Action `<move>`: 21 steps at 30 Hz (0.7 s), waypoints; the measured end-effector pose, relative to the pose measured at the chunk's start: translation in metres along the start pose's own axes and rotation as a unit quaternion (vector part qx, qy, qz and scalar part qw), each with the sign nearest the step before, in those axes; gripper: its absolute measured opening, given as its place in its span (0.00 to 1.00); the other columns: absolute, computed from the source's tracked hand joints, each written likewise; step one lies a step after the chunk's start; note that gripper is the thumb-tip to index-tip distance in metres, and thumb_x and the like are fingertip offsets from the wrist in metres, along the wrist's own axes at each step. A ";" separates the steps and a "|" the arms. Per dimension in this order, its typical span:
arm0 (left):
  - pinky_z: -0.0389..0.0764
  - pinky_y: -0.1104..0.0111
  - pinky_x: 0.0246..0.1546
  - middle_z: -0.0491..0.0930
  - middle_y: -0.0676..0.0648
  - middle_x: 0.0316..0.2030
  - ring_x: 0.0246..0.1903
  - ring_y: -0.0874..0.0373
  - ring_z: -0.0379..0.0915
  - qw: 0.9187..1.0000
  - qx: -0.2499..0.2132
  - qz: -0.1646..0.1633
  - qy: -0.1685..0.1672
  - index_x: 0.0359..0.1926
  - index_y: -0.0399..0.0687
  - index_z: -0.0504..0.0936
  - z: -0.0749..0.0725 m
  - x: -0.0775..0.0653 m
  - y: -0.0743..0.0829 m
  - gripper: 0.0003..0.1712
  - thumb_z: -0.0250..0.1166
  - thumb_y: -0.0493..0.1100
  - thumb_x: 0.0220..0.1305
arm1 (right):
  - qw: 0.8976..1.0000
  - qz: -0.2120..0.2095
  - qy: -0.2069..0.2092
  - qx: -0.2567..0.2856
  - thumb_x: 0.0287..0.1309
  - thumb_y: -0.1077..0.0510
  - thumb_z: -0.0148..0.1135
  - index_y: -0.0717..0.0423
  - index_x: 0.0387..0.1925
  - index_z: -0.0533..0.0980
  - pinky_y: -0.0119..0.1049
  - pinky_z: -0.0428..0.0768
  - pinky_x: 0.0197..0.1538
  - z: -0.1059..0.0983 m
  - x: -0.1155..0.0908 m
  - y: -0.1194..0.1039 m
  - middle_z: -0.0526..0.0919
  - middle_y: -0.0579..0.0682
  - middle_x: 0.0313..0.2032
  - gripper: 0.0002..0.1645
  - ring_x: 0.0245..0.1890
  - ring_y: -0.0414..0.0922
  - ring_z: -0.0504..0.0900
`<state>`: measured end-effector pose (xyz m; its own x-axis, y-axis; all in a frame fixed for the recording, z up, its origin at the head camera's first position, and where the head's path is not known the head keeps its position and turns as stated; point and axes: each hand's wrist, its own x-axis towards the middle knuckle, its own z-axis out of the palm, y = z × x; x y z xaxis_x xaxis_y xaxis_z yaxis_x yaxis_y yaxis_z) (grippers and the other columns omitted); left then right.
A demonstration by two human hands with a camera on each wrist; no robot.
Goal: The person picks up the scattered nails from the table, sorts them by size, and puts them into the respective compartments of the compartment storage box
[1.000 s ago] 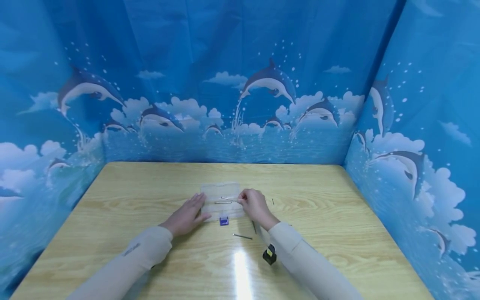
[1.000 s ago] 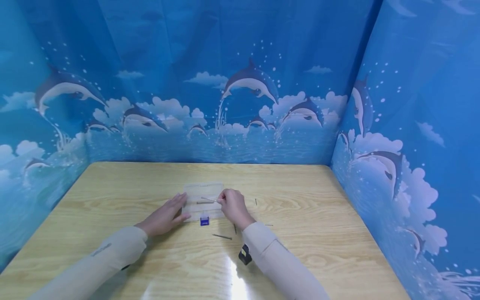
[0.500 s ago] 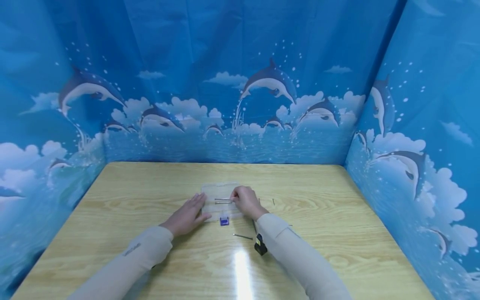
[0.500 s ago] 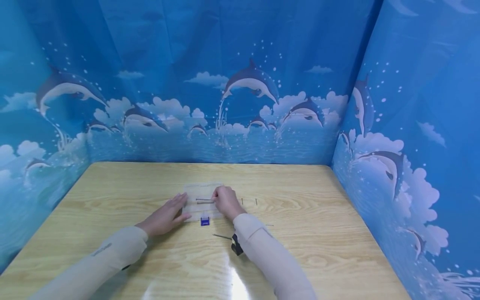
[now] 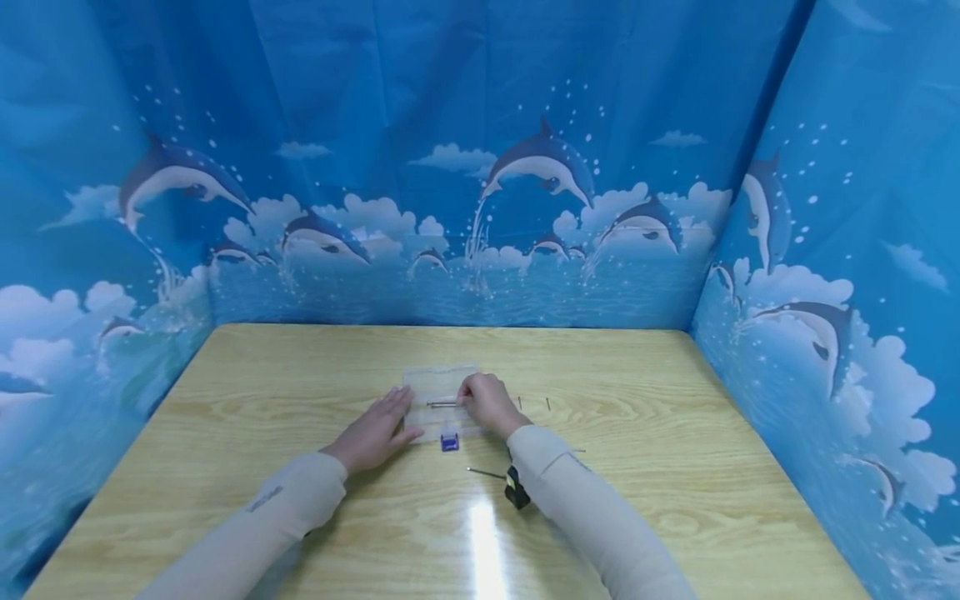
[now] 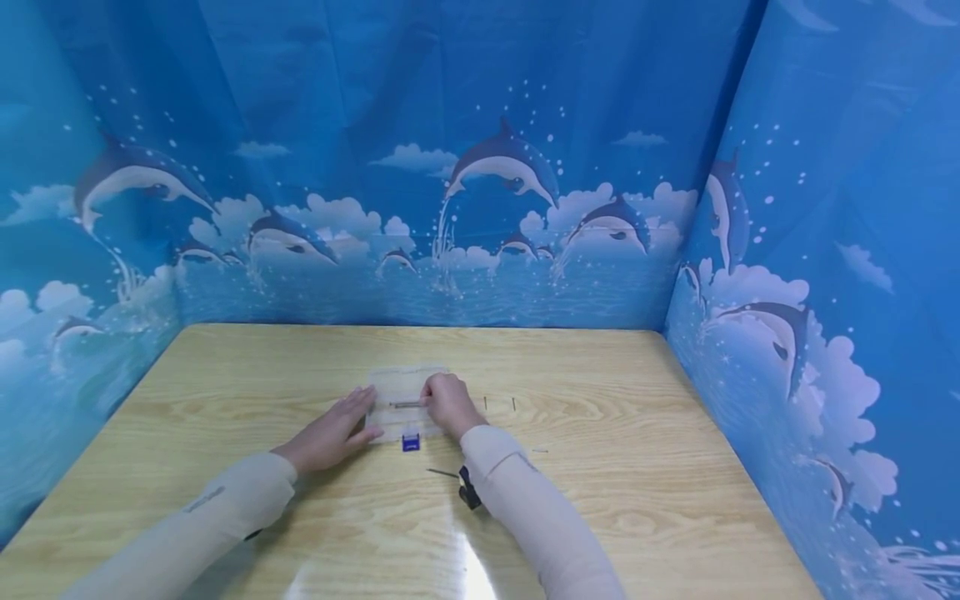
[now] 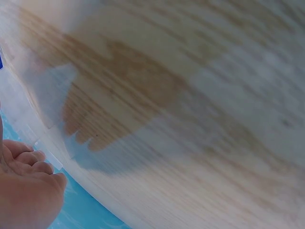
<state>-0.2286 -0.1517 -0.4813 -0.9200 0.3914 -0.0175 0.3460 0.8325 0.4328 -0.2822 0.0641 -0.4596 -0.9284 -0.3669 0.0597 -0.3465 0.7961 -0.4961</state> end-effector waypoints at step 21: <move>0.48 0.51 0.72 0.50 0.35 0.72 0.72 0.41 0.43 1.000 -0.007 0.010 0.003 0.72 0.33 0.52 -0.003 -0.002 0.002 0.42 0.54 0.57 0.70 | 1.000 0.027 -0.014 -0.001 0.63 0.63 0.61 0.55 0.29 0.82 0.33 0.82 0.37 0.004 -0.003 -0.002 0.82 0.46 0.28 0.07 0.29 0.40 0.79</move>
<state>-0.2263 -0.1518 -0.4780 -0.9144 0.4049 -0.0037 0.3609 0.8191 0.4459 -0.2782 0.0615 -0.4617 -0.9414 -0.3372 0.0088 -0.2969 0.8159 -0.4961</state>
